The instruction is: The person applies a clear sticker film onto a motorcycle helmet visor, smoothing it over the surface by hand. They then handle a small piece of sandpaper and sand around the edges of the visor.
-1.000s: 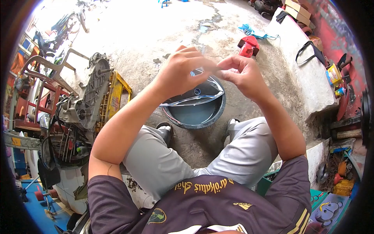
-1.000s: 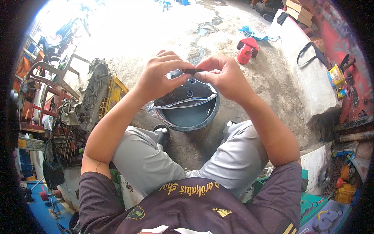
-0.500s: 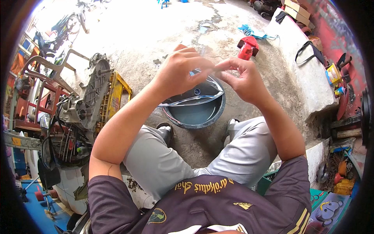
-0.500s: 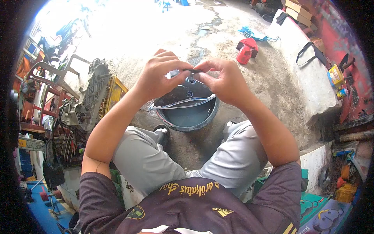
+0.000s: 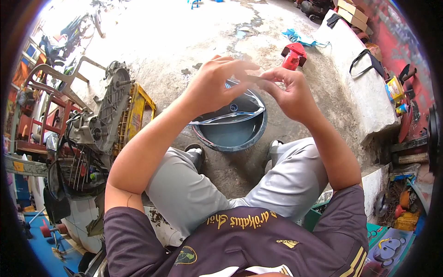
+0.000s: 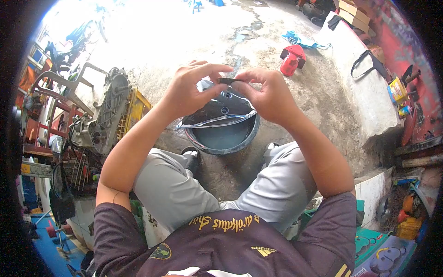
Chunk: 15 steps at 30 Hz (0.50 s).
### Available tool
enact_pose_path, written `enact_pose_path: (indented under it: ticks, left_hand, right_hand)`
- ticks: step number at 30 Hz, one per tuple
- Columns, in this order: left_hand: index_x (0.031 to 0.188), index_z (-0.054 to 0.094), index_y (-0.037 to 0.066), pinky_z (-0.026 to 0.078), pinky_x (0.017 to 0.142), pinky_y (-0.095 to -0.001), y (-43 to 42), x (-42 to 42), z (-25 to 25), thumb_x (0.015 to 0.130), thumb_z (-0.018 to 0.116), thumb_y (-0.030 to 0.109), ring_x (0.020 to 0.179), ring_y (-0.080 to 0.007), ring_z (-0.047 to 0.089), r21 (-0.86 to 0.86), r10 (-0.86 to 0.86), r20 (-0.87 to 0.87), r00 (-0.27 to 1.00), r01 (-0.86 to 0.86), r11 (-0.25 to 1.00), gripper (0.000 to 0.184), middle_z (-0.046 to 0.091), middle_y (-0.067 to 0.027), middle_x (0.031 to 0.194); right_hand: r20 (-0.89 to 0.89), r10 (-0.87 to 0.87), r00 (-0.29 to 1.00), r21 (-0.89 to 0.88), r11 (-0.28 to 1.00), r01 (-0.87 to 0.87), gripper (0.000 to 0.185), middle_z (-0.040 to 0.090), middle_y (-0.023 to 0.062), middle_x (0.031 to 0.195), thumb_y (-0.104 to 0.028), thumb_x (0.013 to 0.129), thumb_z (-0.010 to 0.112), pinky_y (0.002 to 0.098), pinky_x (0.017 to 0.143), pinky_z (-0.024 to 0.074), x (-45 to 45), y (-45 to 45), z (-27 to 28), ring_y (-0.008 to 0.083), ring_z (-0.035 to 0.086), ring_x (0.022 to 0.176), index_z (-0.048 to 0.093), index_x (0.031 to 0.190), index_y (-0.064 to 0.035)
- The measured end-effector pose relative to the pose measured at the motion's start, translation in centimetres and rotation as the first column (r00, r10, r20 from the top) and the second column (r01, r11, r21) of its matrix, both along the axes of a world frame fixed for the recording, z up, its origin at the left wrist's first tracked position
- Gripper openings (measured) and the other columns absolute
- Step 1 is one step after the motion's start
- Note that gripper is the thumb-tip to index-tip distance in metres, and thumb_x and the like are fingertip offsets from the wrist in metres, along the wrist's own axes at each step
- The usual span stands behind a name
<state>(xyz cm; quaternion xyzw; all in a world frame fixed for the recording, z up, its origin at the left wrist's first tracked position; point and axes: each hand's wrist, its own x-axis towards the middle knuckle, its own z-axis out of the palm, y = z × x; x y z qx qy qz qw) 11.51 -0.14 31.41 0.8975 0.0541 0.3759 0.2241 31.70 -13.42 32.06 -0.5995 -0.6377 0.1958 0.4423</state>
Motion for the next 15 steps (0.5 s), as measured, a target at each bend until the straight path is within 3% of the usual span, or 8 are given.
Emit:
enact_pose_path:
  ticks: [2,6,7,8,11,13,15]
  left_hand:
    - [0.123,0.078,0.013,0.054,0.095,-0.0402,-0.4,-0.1,0.5,0.087,0.082,0.015,0.094,-0.0253,0.074,-0.130,0.012,-0.028,1.000,-0.015,0.991,0.036,0.077,-0.0090,0.093]
    - [0.124,0.078,0.012,0.054,0.096,-0.0384,-0.8,-0.2,0.8,0.087,0.080,0.013,0.095,-0.0226,0.075,-0.140,-0.009,-0.035,0.999,0.004,0.990,0.037,0.078,-0.0100,0.096]
    - [0.124,0.077,0.011,0.054,0.097,-0.0374,-0.9,-0.3,0.9,0.088,0.080,0.013,0.098,-0.0206,0.075,-0.244,-0.029,-0.068,0.997,0.011,0.970,0.036,0.079,-0.0100,0.100]
    - [0.123,0.077,0.009,0.054,0.098,-0.0363,-1.0,-0.3,0.9,0.089,0.079,0.012,0.100,-0.0187,0.075,-0.344,-0.052,-0.100,0.994,0.014,0.939,0.034,0.080,-0.0099,0.103]
    - [0.122,0.077,0.006,0.054,0.100,-0.0352,-0.3,-0.2,-0.3,0.091,0.078,0.011,0.104,-0.0160,0.072,-0.400,-0.102,-0.091,0.991,0.058,0.915,0.032,0.080,-0.0083,0.108]
    - [0.120,0.077,0.006,0.054,0.101,-0.0355,-0.4,-0.1,-0.2,0.091,0.077,0.011,0.106,-0.0165,0.072,-0.426,-0.107,-0.094,0.990,0.057,0.903,0.030,0.079,-0.0078,0.109]
    - [0.119,0.077,0.005,0.053,0.101,-0.0358,-0.4,0.0,-0.3,0.091,0.077,0.011,0.107,-0.0171,0.071,-0.451,-0.110,-0.098,0.989,0.055,0.891,0.028,0.079,-0.0073,0.110]
  right_hand:
    - [-0.009,0.010,1.000,-0.027,1.000,-0.010,0.021,0.079,0.0146,0.091,-0.013,0.096,0.074,0.0340,0.084,0.0561,0.2,0.1,-0.1,0.0148,0.073,0.087,0.078,0.107,0.0043]
    - [-0.224,0.051,0.973,-0.090,0.993,-0.072,0.021,0.078,0.0101,0.089,-0.014,0.098,0.073,0.0327,0.083,0.0563,0.5,0.3,-0.7,0.0131,0.072,0.087,0.077,0.106,0.0045]
    - [-0.278,0.060,0.959,-0.109,0.990,-0.093,0.021,0.078,0.0092,0.089,-0.015,0.098,0.073,0.0327,0.083,0.0563,0.5,0.3,-0.7,0.0132,0.072,0.087,0.077,0.106,0.0042]
    - [-0.277,0.060,0.959,-0.108,0.990,-0.093,0.021,0.078,0.0092,0.089,-0.015,0.098,0.073,0.0327,0.083,0.0563,0.5,0.3,-0.7,0.0132,0.072,0.087,0.077,0.106,0.0042]
    - [-0.279,0.054,0.959,-0.136,0.986,-0.095,0.020,0.077,0.0089,0.088,-0.014,0.098,0.072,0.0334,0.082,0.0560,0.6,0.3,-0.8,0.0142,0.071,0.085,0.077,0.107,0.0040]
    - [-0.132,0.112,0.985,-0.106,0.986,-0.126,0.020,0.077,0.0090,0.088,-0.014,0.098,0.072,0.0332,0.081,0.0557,0.6,0.3,-0.5,0.0143,0.070,0.084,0.076,0.108,0.0032]
    - [-0.122,0.108,0.987,-0.109,0.987,-0.122,0.020,0.077,0.0091,0.088,-0.014,0.097,0.072,0.0327,0.082,0.0554,0.5,0.2,-0.5,0.0145,0.071,0.084,0.077,0.108,0.0027]
